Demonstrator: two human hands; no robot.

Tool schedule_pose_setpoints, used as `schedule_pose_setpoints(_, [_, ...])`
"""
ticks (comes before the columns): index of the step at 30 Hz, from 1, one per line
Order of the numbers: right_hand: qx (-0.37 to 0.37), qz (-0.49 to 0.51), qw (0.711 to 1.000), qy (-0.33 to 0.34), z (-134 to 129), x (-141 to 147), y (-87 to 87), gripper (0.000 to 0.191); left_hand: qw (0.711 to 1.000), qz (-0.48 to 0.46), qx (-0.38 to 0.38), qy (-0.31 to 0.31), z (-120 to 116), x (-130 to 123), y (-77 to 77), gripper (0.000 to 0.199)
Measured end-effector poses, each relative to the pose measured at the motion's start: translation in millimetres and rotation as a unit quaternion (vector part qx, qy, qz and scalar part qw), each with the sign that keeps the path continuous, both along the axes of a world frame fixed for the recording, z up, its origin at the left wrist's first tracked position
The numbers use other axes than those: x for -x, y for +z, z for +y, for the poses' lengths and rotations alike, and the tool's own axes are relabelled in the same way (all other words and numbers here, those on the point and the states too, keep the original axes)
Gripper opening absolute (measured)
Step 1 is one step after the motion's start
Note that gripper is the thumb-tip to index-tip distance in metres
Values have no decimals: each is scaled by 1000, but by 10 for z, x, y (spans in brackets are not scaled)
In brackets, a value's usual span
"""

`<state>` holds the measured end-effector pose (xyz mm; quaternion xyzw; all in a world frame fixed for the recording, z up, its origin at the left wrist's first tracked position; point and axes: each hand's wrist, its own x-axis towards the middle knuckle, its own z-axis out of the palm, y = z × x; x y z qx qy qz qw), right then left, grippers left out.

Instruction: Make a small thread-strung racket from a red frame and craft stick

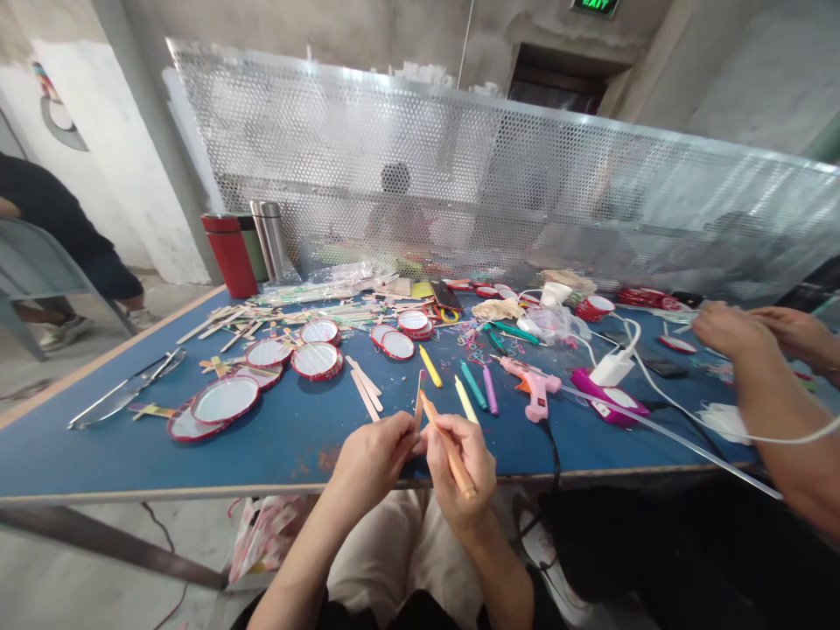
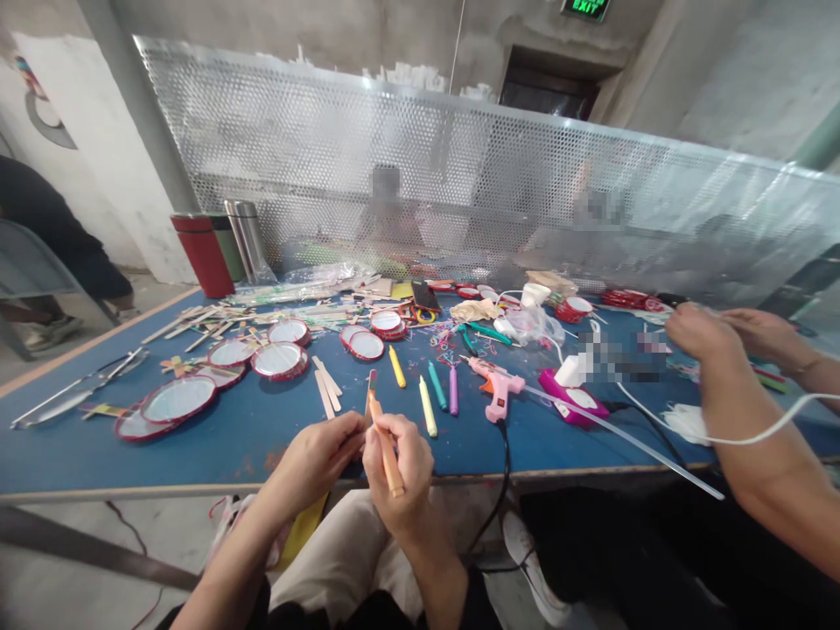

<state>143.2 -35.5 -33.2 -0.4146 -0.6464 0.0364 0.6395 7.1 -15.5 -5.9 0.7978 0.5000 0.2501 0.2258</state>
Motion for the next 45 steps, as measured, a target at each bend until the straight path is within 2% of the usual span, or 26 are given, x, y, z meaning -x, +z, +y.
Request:
schedule_pose_setpoints(8, [2, 91, 996, -3, 14, 15, -76, 14, 1000, 6, 20, 3, -11, -1, 11, 20])
schedule_pose_setpoints(22, [1, 24, 1000, 1, -31, -24, -74, 10, 1000, 16, 14, 11, -10, -8, -6, 18])
schedule_pose_setpoints(30, [-6, -8, 1000, -7, -39, -10, -18, 11, 1000, 24, 4, 15, -6, -11, -3, 19])
schedule_pose_setpoints(40, [-11, 40, 999, -11, -22, -4, -31, 10, 1000, 19, 21, 6, -13, -9, 18, 18])
schedule_pose_setpoints(45, [7, 13, 1000, 2, -45, -17, -26, 9, 1000, 13, 15, 11, -12, -10, 22, 19])
